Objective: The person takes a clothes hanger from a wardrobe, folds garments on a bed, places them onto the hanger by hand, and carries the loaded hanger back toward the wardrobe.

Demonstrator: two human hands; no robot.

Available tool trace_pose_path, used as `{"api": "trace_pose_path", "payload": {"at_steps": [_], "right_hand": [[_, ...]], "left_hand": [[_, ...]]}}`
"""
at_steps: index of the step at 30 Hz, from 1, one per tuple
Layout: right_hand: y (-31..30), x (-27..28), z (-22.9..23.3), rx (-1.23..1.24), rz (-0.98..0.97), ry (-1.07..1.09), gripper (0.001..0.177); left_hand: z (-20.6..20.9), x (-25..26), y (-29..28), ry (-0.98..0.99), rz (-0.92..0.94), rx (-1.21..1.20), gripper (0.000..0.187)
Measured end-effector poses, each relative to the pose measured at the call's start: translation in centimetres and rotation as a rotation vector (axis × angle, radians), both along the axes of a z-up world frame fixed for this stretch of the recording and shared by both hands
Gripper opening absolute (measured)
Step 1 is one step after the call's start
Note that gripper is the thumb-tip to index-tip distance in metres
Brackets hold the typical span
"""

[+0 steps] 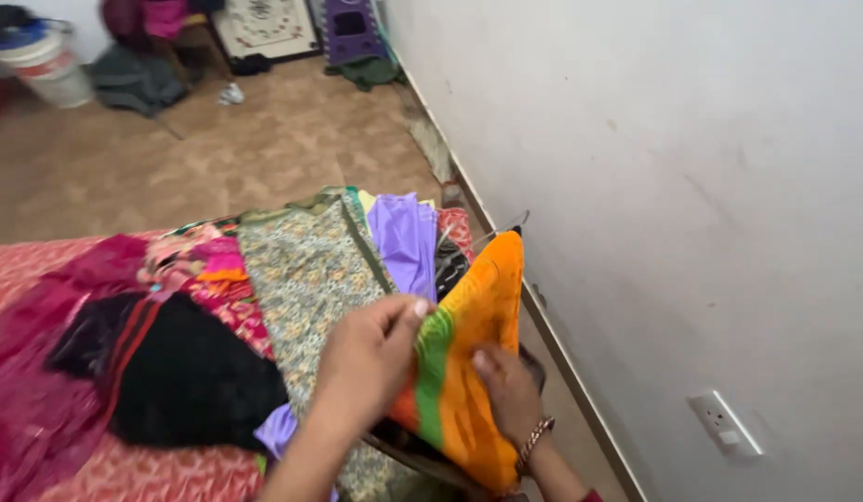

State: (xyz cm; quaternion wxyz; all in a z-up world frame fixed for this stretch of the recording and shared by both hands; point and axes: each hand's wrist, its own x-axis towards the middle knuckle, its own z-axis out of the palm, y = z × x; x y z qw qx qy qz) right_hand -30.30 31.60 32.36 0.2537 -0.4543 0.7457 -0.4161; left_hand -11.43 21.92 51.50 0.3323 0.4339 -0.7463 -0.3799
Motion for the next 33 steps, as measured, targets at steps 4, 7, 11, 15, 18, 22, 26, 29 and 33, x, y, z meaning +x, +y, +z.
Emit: {"api": "trace_pose_path", "payload": {"at_steps": [4,7,11,15,18,22,26,29,33], "right_hand": [[-0.4,1.2,14.4,-0.602,-0.32,0.635,0.058],[0.0,1.9,23.2,-0.805,-0.076,0.763,0.049],[-1.0,3.4,28.1,-0.304,0.537,0.147,0.036],[-3.5,9.2,27.6,-0.281,0.674,-0.177,0.019],[-5.4,12.3,28.1,-0.283,0.839,-0.344,0.02],[-6.7,15.2,29.8,-0.158,0.82,-0.296,0.023],[-6.4,17.2,32.5,-0.012,0.778,-0.37,0.025],[-5.8,18.0,34.5,0.001,0.754,-0.441,0.021],[-5.4,19.0,36.4,-0.036,0.66,-0.413,0.021]], "left_hand": [[7.4,2.2,2.3,-0.265,0.098,-0.207,0.027],[10.3,4.3,3.4,-0.376,0.141,-0.37,0.031],[11.8,8.4,3.8,-0.398,0.16,-0.515,0.039],[12.1,13.2,4.4,-0.419,0.228,-0.421,0.042],[12.5,17.7,5.4,-0.111,0.229,-0.986,0.031],[10.8,22.9,8.2,-0.089,0.669,-0.801,0.03],[6.3,24.9,9.4,-0.047,0.82,-0.033,0.034],[2.9,25.0,8.9,0.086,0.726,-0.077,0.046],[0.3,25.0,7.5,0.154,0.707,-0.208,0.065]]}}
